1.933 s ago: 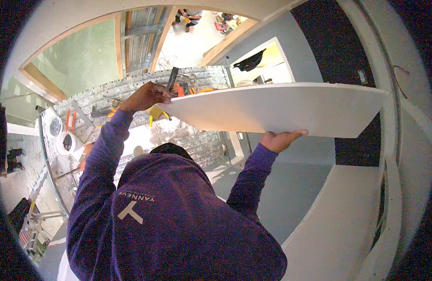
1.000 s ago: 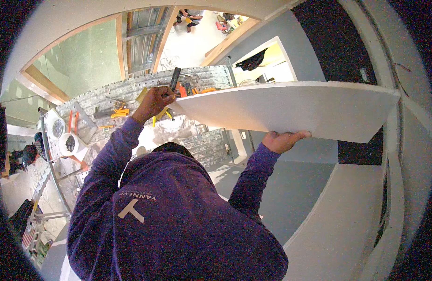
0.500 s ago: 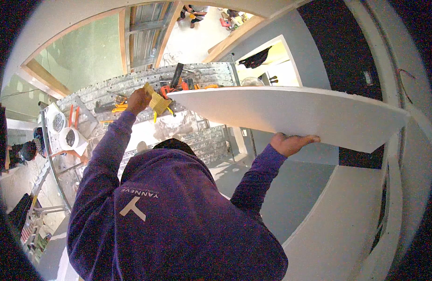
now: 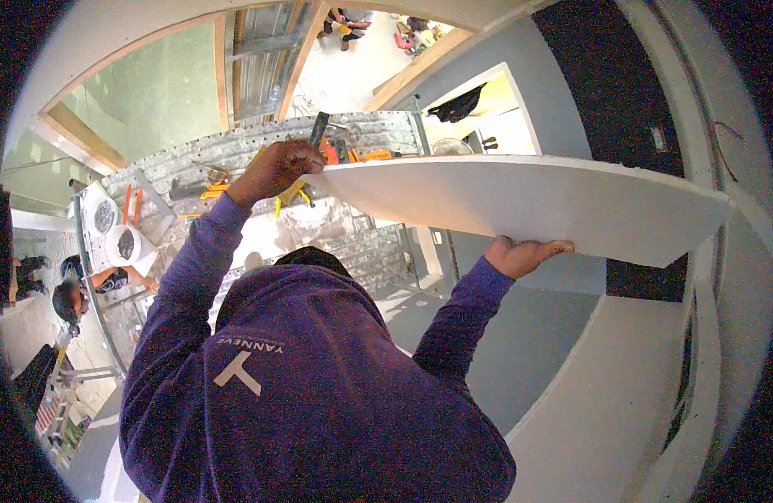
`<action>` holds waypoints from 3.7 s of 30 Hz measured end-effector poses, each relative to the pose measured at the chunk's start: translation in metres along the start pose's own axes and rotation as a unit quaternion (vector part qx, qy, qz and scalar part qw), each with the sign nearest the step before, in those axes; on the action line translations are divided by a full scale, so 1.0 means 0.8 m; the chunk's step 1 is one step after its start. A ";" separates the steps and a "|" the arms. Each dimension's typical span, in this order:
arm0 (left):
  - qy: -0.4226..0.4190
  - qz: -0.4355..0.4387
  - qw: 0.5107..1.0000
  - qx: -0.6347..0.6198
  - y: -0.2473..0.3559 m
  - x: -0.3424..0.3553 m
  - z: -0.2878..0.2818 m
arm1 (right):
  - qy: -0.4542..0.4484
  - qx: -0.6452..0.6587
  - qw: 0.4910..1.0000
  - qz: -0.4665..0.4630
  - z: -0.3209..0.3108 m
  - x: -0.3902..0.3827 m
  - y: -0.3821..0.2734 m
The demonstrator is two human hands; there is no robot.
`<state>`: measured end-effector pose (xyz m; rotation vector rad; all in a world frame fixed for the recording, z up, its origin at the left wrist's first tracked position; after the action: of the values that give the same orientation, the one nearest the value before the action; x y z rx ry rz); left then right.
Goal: Installing and securing a drywall panel onto a ceiling frame using a drill and screws.
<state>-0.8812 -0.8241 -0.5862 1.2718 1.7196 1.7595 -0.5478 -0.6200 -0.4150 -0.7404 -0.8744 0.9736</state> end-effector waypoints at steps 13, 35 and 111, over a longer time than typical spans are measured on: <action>-0.145 0.370 0.863 0.312 0.048 -0.027 0.035 | -0.007 -0.012 1.000 0.007 -0.004 -0.007 -0.019; 0.265 -0.097 0.959 -0.024 -0.083 -0.044 -0.103 | 0.028 0.012 0.999 0.044 -0.015 0.007 0.025; 0.244 -0.058 0.898 0.362 0.198 -0.138 -0.085 | -0.793 -0.019 0.591 -0.146 0.200 -0.238 0.141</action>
<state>-0.8263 -0.9809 -0.4661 0.9625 2.8590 1.4832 -0.7870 -0.7285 -0.4903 0.5565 -2.4700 1.1725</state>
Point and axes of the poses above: each hand's wrist, its own x-axis towards the middle knuckle, its own z-axis out of the palm, y = z × x, the point moved 7 cm from there along x, towards the middle knuckle, and after that the axes turned 12 degrees about y, right-handed, at the moved point
